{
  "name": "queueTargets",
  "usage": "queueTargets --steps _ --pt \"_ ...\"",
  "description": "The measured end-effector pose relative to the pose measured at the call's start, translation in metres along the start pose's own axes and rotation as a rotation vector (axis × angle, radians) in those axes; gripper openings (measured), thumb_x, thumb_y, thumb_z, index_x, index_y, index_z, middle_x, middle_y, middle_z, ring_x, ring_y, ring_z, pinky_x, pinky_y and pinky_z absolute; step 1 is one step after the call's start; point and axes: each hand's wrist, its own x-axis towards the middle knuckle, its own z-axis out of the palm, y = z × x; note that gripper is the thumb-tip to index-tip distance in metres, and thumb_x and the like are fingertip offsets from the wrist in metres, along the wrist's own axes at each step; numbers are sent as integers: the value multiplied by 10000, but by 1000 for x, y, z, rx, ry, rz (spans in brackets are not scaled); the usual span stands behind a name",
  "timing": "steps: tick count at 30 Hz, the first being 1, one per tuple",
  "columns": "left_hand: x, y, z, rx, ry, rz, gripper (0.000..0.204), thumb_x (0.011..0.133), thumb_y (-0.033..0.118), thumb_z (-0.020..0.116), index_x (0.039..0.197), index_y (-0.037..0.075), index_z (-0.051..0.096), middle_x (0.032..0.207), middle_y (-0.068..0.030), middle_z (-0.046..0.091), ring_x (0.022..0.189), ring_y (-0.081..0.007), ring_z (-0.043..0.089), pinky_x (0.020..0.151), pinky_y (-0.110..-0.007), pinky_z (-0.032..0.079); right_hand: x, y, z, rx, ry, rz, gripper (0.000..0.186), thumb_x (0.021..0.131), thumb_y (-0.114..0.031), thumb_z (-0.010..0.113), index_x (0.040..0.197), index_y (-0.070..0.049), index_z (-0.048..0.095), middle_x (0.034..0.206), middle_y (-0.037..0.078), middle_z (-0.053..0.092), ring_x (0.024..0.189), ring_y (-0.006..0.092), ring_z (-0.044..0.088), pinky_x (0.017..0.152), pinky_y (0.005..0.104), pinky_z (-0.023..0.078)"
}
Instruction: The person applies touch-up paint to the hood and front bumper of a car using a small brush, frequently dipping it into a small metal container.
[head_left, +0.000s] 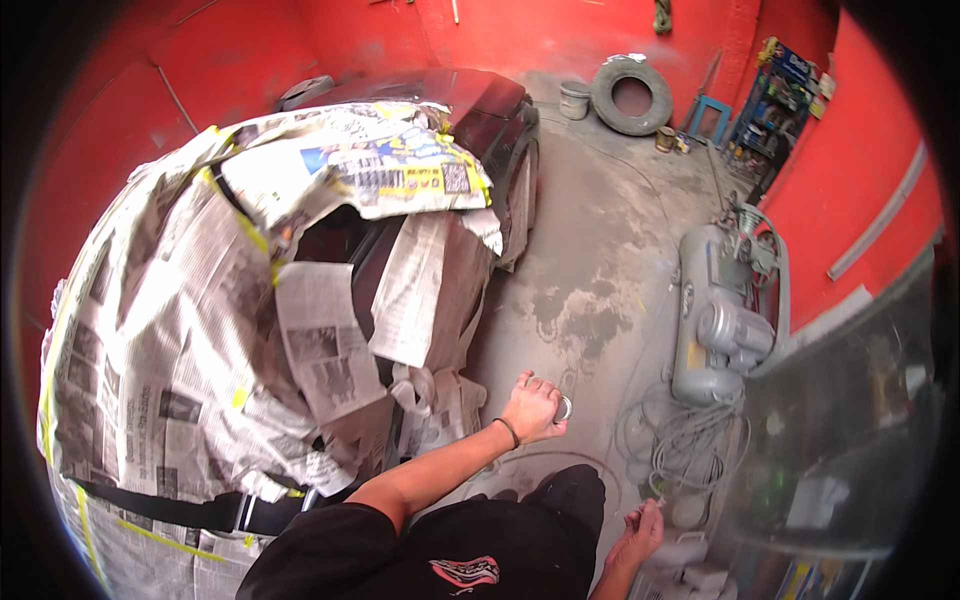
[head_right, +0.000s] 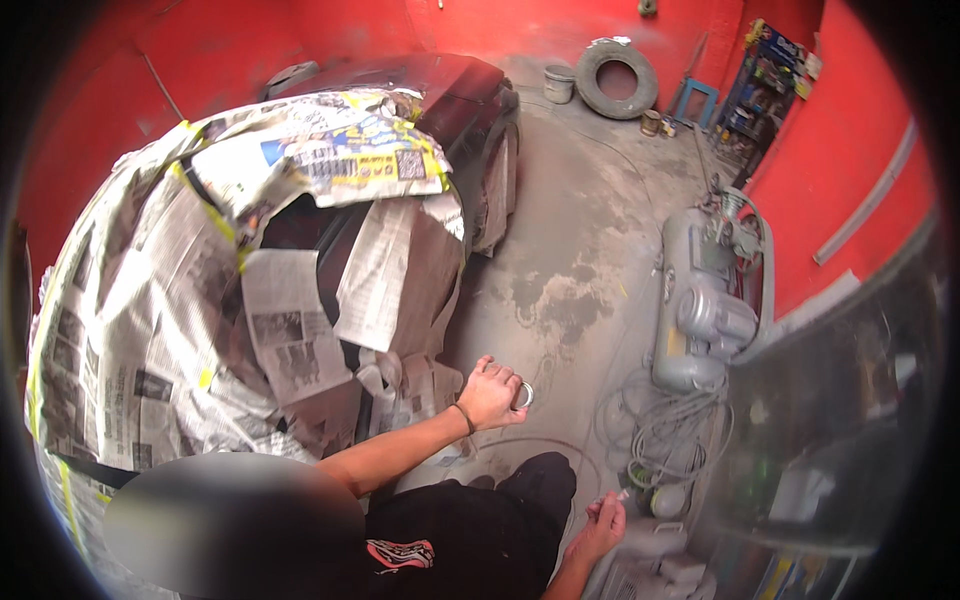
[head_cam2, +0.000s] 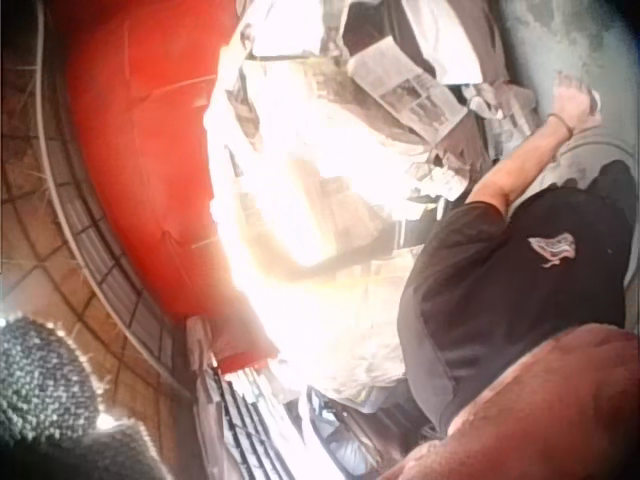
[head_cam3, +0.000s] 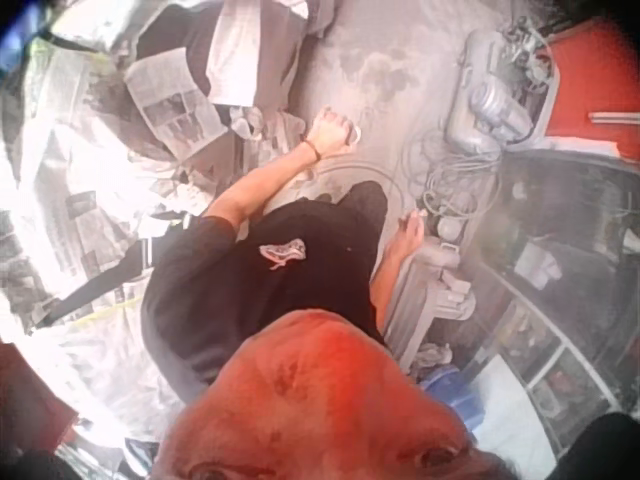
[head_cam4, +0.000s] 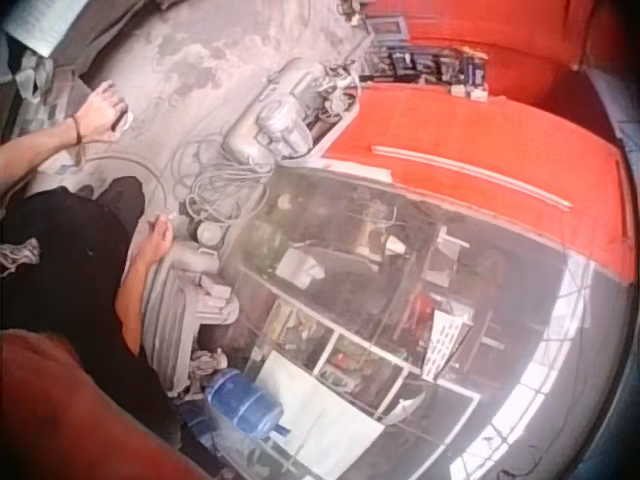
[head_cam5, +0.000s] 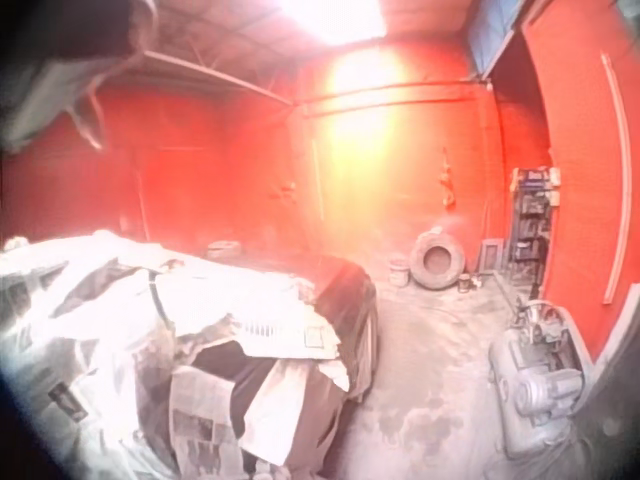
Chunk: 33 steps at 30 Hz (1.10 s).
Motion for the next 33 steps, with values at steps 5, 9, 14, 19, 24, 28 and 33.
queueTargets --steps 5,9,14,19,24,28,33 --pt "142 -40 40 -4 8 -73 504 763 471 809 1063 67 780 1043 -123 738 1067 -299 738 1207 -585 422 138 2 76 -8 15 39 124 1092 -160 739 1070 -39 737 927 0 660 787 93 590 736 281 483" --pt "255 -72 67 18 39 -145 504 766 467 811 1076 71 777 1044 -120 738 1066 -298 737 1206 -584 424 275 -5 154 -93 -75 76 121 1095 -166 733 1061 -50 733 920 -18 650 787 89 586 735 270 493" --pt "388 -115 80 -12 65 -258 543 756 473 827 1100 58 765 1040 -122 728 1079 -304 731 1217 -582 415 421 -57 334 -261 -289 28 152 1106 -175 718 1084 -26 742 933 -14 661 816 85 594 753 257 495" --pt "510 -168 85 22 51 -357 528 763 459 801 1089 45 765 1074 -127 725 1082 -321 719 1218 -599 416 558 -91 539 -345 -612 -47 177 1112 -161 709 1143 9 752 939 -7 664 837 85 598 774 249 504" --pt "596 -240 112 70 64 -501 547 745 455 785 1089 31 765 1096 -138 724 1087 -334 710 1225 -615 407 681 -45 702 -358 -854 8 256 1102 -248 734 1231 -28 761 1047 -12 694 896 77 607 802 264 513" --pt "668 -297 125 36 192 -556 561 702 451 802 1073 32 763 1113 -159 712 1104 -342 697 1257 -625 364 743 -6 795 -527 -763 -8 279 1087 -253 745 1264 -38 744 1201 29 711 1018 118 636 885 323 568" --pt "748 -343 129 139 302 -700 579 672 497 828 1009 27 804 1095 -162 715 1138 -364 681 1260 -650 330 860 26 831 -984 -1070 -26 619 1073 -366 738 1451 105 597 1261 254 704 1115 353 709 941 448 604"
